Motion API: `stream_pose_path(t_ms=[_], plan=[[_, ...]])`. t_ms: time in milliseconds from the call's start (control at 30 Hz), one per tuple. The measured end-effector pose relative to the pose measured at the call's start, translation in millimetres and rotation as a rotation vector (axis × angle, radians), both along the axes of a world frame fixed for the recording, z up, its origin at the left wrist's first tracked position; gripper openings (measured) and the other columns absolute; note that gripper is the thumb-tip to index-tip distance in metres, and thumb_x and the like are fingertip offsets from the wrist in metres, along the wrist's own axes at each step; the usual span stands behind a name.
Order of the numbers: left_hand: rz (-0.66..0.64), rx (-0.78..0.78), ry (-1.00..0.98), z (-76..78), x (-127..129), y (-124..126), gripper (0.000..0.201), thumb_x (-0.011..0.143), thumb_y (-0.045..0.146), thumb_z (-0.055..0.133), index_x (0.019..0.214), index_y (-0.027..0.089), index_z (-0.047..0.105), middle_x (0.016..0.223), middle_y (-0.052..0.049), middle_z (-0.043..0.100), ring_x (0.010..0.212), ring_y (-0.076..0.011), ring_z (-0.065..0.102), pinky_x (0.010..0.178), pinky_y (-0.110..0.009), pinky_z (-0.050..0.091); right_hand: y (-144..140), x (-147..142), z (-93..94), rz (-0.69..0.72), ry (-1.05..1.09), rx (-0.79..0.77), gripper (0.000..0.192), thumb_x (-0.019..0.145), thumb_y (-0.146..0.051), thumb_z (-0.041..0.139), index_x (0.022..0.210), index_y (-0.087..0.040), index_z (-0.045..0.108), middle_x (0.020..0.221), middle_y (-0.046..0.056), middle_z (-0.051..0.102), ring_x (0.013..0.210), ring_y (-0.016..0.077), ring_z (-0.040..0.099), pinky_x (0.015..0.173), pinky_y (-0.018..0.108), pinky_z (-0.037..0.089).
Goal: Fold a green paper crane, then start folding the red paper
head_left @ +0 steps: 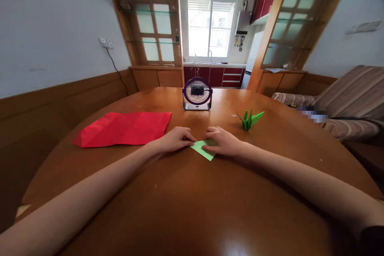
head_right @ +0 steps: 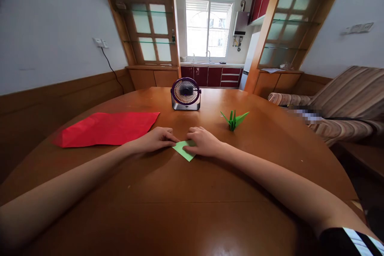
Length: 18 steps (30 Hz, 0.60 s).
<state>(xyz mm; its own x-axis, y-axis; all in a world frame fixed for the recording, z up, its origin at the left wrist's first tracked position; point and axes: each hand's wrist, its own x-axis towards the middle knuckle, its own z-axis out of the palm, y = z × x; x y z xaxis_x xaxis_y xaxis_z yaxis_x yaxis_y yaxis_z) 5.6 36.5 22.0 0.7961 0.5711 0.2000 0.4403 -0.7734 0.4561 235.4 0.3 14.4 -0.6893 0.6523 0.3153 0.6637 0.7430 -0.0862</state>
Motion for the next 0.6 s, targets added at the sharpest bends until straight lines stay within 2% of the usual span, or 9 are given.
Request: stream_pose_path(t_ms=[167, 367, 467, 600], plan=[[-0.028, 0.015, -0.024, -0.5, -2, 3, 0.017, 0.087, 0.023, 0.061, 0.095, 0.021, 0.076, 0.077, -0.001, 0.060, 0.068, -0.0106, 0.057, 0.065, -0.021, 0.044, -6, -1, 6.8, -0.042, 0.019, -0.035, 0.018, 0.083, -0.030, 0.067, 0.086, -0.012, 0.068, 0.082, 0.005, 0.060, 0.073, 0.0150, 0.053, 0.072, 0.029, 0.040], [-0.073, -0.001, -0.035, 1.3, -11, -4, 0.019, 0.089, 0.024, 0.057, 0.096, 0.018, 0.073, 0.086, -0.004, 0.064, 0.076, -0.0122, 0.062, 0.068, -0.021, 0.048, -17, -1, 17.4, -0.111, -0.028, -0.076, 0.010, 0.080, -0.021, 0.064, 0.073, -0.014, 0.066, 0.073, 0.002, 0.056, 0.064, 0.0112, 0.049, 0.059, 0.024, 0.033], [-0.080, 0.025, -0.015, 3.7, -13, -7, 0.020, 0.090, 0.024, 0.055, 0.097, 0.017, 0.072, 0.089, -0.006, 0.065, 0.079, -0.0130, 0.062, 0.070, -0.022, 0.049, -22, -1, 18.2, -0.072, -0.048, -0.030, 0.013, 0.081, -0.019, 0.060, 0.070, -0.015, 0.065, 0.071, 0.001, 0.055, 0.061, 0.0103, 0.047, 0.058, 0.024, 0.031], [-0.084, 0.076, 0.018, 5.9, -13, -12, 0.020, 0.090, 0.021, 0.053, 0.096, 0.016, 0.071, 0.090, -0.006, 0.066, 0.080, -0.0134, 0.063, 0.072, -0.023, 0.049, -24, 2, 9.2, -0.016, -0.055, 0.108, 0.017, 0.085, -0.019, 0.056, 0.070, -0.016, 0.064, 0.072, 0.002, 0.055, 0.060, 0.0108, 0.045, 0.060, 0.026, 0.031]])
